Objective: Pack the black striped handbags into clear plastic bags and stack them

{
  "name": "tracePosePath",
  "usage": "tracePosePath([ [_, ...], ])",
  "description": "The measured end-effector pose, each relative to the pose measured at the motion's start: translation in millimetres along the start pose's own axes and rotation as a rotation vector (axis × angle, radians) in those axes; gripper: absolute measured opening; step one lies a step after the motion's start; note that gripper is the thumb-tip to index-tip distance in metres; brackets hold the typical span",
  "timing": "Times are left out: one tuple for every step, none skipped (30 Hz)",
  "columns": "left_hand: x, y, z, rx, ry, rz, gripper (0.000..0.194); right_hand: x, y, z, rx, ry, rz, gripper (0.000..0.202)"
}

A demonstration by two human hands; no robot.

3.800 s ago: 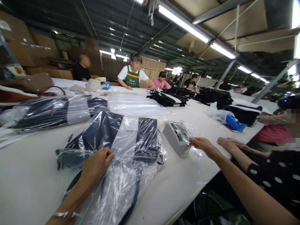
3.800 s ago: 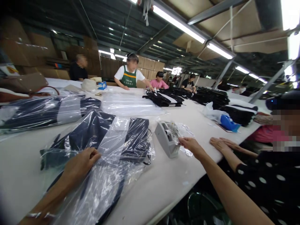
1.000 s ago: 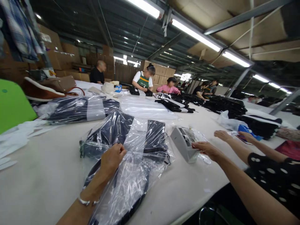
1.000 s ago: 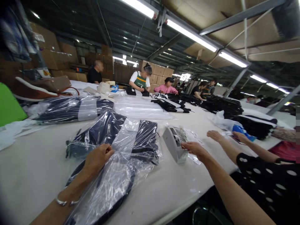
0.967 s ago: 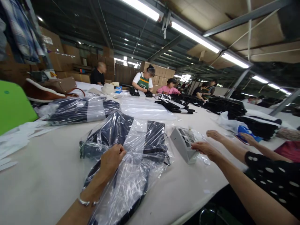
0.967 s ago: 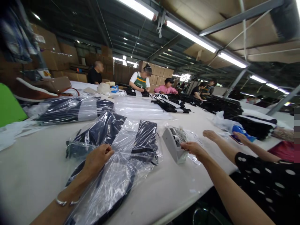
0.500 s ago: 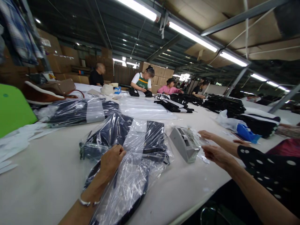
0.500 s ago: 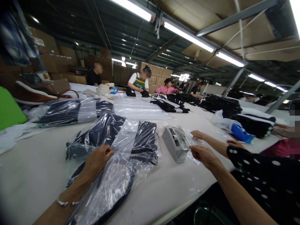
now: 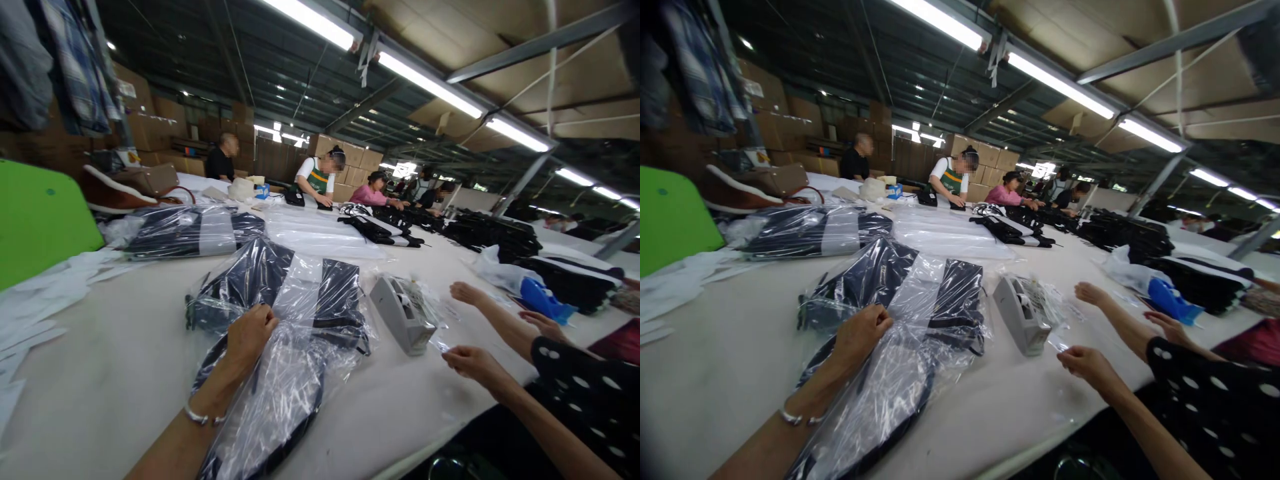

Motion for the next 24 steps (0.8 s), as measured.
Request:
tracePosePath([
  [0.5,-0.1,0.0,0.007,0.013,-0.013,0.012,-10.1,-13.1,-4.3,0.041,-0.077,0.000,0.037],
  [1.2,-0.1,-0.3,0.018,0.023,-0.033,0.011,-23.4,-31.4,-9.5,0.088,-0.162,0.012,0.037],
  [1.8,-0.1,-0.6,0.031,0.029,-0.055,0.010,-38.6,-54.9,-15.9,0.144,-0.243,0.024,0.037],
  [2.3,0.1,-1.0,0.041,0.032,-0.078,0.009,-55.0,-82.1,-23.2,0.203,-0.316,0.025,0.037],
  [2.9,0.2,-1.2,0.050,0.034,-0.097,0.009,-72.8,-110.9,-31.6,0.252,-0.393,0.022,0.037],
  [3.8,0.0,-1.1,0.057,0.036,-0.115,0.010,-91.1,-140.6,-41.0,0.294,-0.472,0.023,0.038],
  [5.2,-0.6,-0.6,0.061,0.040,-0.132,0.011,-109.4,-170.2,-51.3,0.336,-0.552,0.029,0.038],
  [7.2,-1.7,0.4,0.066,0.045,-0.152,0.012,-128.0,-198.4,-62.7,0.382,-0.644,0.029,0.037],
  [10.0,-3.3,1.8,0.071,0.050,-0.182,0.013,-145.0,-224.6,-73.3,0.434,-0.718,0.031,0.035],
  [13.4,-5.2,3.4,0.075,0.055,-0.220,0.014,-161.3,-247.9,-83.1,0.486,-0.791,0.031,0.033],
  [17.4,-7.5,5.3,0.080,0.062,-0.260,0.015,-176.7,-268.1,-91.6,0.547,-0.857,0.024,0.030],
  [22.0,-10.2,7.2,0.086,0.070,-0.297,0.015,-191.2,-285.0,-97.8,0.608,-0.910,0.006,0.026],
  [26.6,-13.1,9.1,0.094,0.082,-0.328,0.015,-205.3,-298.5,-102.0,0.667,-0.956,-0.023,0.023],
  [31.4,-16.2,10.8,0.104,0.099,-0.356,0.016,-218.9,-309.2,-103.8,0.721,-0.988,-0.059,0.021],
  [35.9,-19.2,12.2,0.115,0.122,-0.384,0.016,-232.4,-318.0,-103.7,0.768,-1.008,-0.100,0.019],
  [39.7,-21.9,13.3,0.125,0.147,-0.411,0.015,-245.6,-325.3,-102.3,0.812,-1.016,-0.143,0.018],
  [42.4,-24.3,14.1,0.134,0.170,-0.437,0.015,-258.7,-331.8,-99.9,0.854,-1.009,-0.188,0.018],
  [43.6,-26.6,14.5,0.146,0.187,-0.459,0.014,-271.7,-337.3,-97.2,0.896,-0.989,-0.243,0.016],
  [43.5,-28.8,14.7,0.161,0.196,-0.475,0.013,-284.5,-341.4,-94.5,0.938,-0.957,-0.326,0.014],
  [42.1,-30.9,14.8,0.178,0.196,-0.480,0.012,-296.6,-344.6,-92.1,0.984,-0.908,-0.427,0.013],
  [39.8,-32.9,14.8,0.196,0.187,-0.474,0.012,-307.5,-346.9,-90.4,1.029,-0.854,-0.534,0.012],
  [37.6,-35.1,14.8,0.215,0.178,-0.465,0.012,-316.9,-348.5,-89.6,1.072,-0.800,-0.636,0.011],
  [35.5,-37.0,14.9,0.232,0.169,-0.456,0.011,-324.6,-349.7,-90.0,1.113,-0.751,-0.718,0.011],
  [34.1,-38.6,15.0,0.243,0.161,-0.445,0.011,-330.7,-350.5,-91.5,1.154,-0.713,-0.774,0.012],
])
Point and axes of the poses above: each hand's wrist, its own z-axis towards the middle knuckle, its own x-axis out of the back of the hand, y = z × x, the point moved 7 cm from there along z, towards the middle knuckle, and after that the axes turned 10 degrees about y, right-handed, at the moved point
